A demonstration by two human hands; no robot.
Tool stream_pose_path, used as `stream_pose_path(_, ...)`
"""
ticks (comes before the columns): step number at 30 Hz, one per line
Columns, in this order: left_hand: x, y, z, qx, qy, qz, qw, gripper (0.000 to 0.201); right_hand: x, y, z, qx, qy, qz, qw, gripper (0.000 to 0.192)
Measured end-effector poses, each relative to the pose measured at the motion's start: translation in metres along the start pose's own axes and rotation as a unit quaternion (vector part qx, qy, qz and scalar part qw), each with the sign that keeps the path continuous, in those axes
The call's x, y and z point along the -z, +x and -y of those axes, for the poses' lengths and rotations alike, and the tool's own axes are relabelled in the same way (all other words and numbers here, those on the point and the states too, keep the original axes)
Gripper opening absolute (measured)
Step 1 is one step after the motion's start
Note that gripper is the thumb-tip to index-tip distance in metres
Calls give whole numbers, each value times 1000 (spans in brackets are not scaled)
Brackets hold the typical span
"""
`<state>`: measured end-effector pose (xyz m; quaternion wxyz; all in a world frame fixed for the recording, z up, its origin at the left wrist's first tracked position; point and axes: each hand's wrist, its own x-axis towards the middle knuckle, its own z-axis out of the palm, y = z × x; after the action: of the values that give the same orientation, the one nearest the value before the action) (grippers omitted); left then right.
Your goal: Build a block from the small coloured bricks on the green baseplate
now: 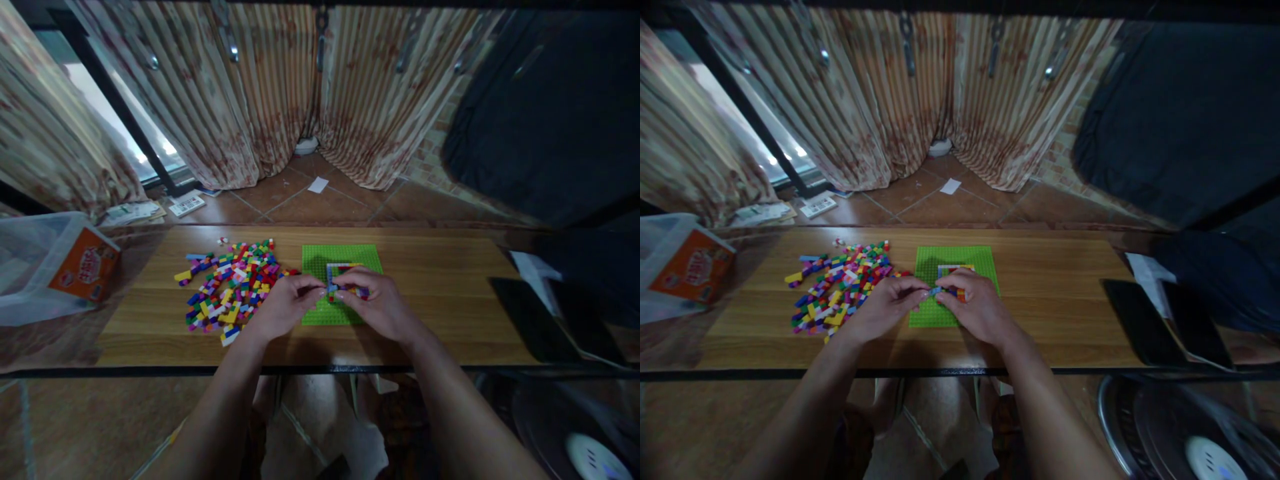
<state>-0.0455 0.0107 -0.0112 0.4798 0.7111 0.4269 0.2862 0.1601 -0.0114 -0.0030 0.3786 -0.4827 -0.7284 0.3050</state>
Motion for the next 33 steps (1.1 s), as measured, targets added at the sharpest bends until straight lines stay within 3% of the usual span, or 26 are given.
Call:
stream_pose_path(3, -5, 1, -3, 6, -29, 3, 1000, 24, -1, -3, 2, 13, -24, 29, 999, 14)
stream_pose_path(10, -16, 6, -5, 11, -89, -10, 996, 25, 4, -4, -9, 19, -67, 22, 997, 17)
stream_pose_path(16, -11, 11, 7, 21, -48, -65, 997, 27, 26, -10, -28, -47, -99, -47, 993, 15)
stream_pose_path(25, -12, 10, 11, 21, 5, -56, 998, 22, 28, -13, -35, -36, -119, 6, 992, 14)
stream_pose_path(33, -14, 11, 14, 22, 40, -47, 998, 23, 21, -9, -40, -38, -139, -4, 990, 10)
